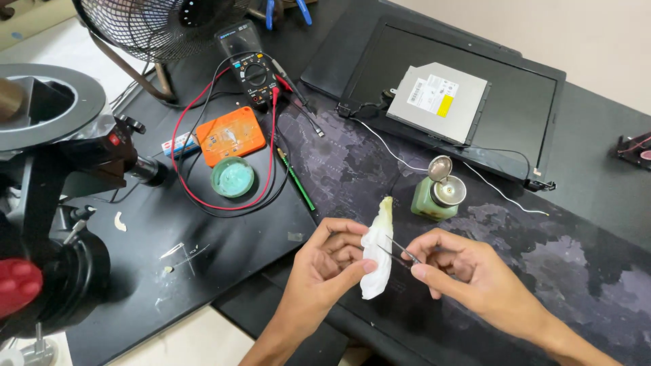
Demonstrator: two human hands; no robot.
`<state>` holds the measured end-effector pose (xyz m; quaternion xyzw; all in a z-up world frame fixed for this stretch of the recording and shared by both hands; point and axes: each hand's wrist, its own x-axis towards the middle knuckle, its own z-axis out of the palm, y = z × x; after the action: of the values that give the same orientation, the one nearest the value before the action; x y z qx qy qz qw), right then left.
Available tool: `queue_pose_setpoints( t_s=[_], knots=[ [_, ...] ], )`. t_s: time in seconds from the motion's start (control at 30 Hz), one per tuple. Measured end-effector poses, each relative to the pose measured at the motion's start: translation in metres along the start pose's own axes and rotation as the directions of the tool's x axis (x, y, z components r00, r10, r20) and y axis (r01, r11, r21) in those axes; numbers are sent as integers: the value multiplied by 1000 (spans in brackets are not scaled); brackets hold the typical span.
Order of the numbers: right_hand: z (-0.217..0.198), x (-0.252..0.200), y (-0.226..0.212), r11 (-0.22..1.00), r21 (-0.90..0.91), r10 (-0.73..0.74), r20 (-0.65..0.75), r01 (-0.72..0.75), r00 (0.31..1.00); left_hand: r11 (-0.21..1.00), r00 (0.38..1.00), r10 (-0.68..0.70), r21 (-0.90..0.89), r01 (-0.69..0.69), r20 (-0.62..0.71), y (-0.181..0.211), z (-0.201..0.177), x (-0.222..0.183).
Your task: The person wipes a component with a tissue, then pries open an Acer laptop lid with a metal spudger and removes the screen assembly. They lift out the blue motherboard, detach the CPU from its socket, and use tweezers to clean and handle the CPU pins over the workbench.
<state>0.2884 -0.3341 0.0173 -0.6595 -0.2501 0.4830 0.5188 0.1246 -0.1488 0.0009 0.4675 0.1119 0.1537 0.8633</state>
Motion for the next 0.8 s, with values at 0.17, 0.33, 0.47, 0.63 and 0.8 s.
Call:
queue_pose_setpoints(
  t_s=[0.17, 0.33, 0.47, 0.63, 0.8],
  knots=[
    [4, 4, -3, 999, 15, -48, 10, 48, 999, 988, 994, -104, -117, 102, -16, -3, -10, 0],
    [4, 7, -2, 999, -2, -38, 40, 38, 998, 942, 978, -207, -263, 206, 26, -13, -22, -1],
    [6, 11, 5, 998, 37, -47, 111, 43, 993, 971, 984, -173, -160, 177, 35, -17, -23, -1],
    [11, 13, 6, 996, 87, -52, 192, 36, 980, 992, 992, -126, -5, 126, -8, -18, -19, -4],
    [19, 4, 1, 957, -212, -186, 87, 201, 979, 992, 999, -18, 127, 23, -44, -15, -17, -9]
  ],
)
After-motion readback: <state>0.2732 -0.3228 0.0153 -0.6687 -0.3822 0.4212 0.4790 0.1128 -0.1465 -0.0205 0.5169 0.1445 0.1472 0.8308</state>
